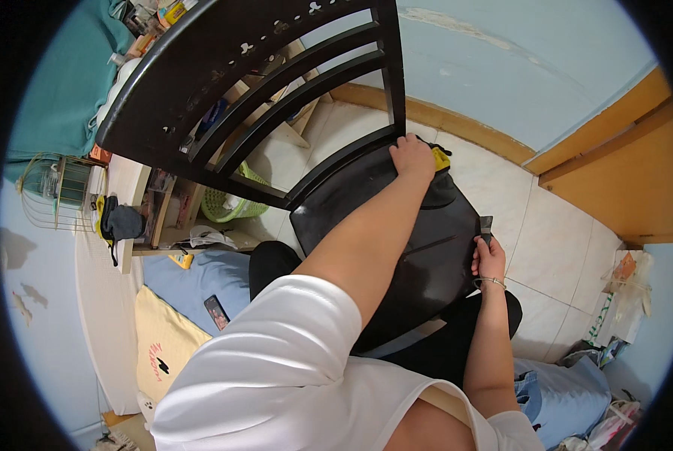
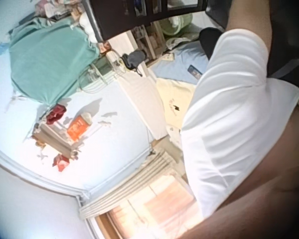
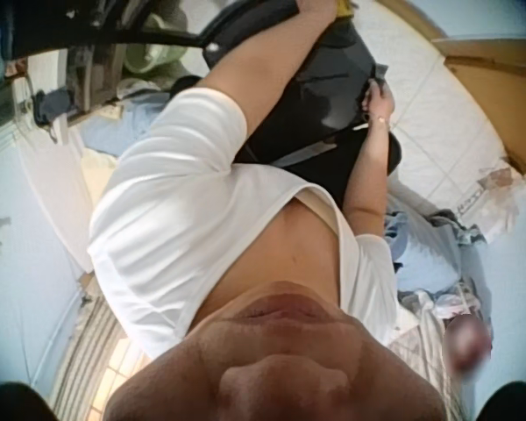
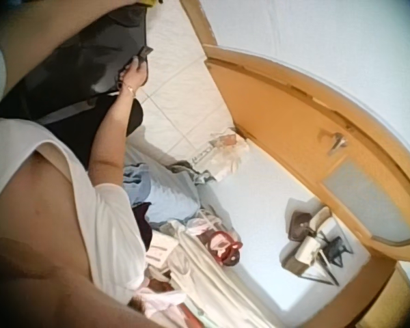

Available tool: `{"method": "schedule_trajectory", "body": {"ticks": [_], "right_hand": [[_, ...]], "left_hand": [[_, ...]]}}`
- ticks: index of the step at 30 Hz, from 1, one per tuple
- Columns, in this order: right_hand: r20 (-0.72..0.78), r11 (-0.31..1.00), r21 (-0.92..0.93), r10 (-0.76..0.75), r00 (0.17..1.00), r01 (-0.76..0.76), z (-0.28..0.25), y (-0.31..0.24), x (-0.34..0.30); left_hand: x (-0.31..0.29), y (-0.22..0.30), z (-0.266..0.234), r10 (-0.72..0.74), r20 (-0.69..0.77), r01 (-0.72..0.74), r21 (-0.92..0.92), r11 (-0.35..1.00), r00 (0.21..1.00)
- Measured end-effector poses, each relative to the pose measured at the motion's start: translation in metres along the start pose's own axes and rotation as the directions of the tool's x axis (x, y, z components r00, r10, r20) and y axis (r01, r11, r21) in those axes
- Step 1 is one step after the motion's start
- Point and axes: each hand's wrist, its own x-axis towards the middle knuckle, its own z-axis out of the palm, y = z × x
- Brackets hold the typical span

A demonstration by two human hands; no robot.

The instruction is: The person cleans a dark wooden chair using a yellow and gray cloth. They wipe the backrest, seat, and underside of the chair, turning it over to reach different surfaces.

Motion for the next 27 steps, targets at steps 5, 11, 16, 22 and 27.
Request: {"method": "schedule_trajectory", "body": {"ticks": [5,11,16,22,27], "right_hand": [[0.030,0.998,0.053,0.019,0.999,-0.021,-0.004,0.001,0.001],[0.039,0.999,0.051,-0.006,0.999,0.004,-0.007,0.009,0.003],[0.025,0.999,0.029,-0.027,0.999,0.026,-0.008,0.011,0.004],[0.028,0.994,-0.054,-0.094,0.995,0.095,-0.005,0.015,-0.001],[0.009,0.964,-0.229,-0.136,0.991,0.135,-0.003,0.024,-0.008]], "left_hand": [[0.000,-0.011,0.009,0.037,-0.045,-0.038,-0.012,0.999,0.998],[-0.053,-0.117,0.025,-0.003,-0.234,0.031,0.117,0.993,0.972],[-0.131,-0.212,0.022,-0.200,-0.218,0.226,0.102,0.969,0.955],[-0.196,-0.248,0.028,-0.272,-0.153,0.291,0.122,0.949,0.950],[-0.244,-0.204,0.048,0.053,-0.153,-0.018,0.222,0.975,0.987]]}}
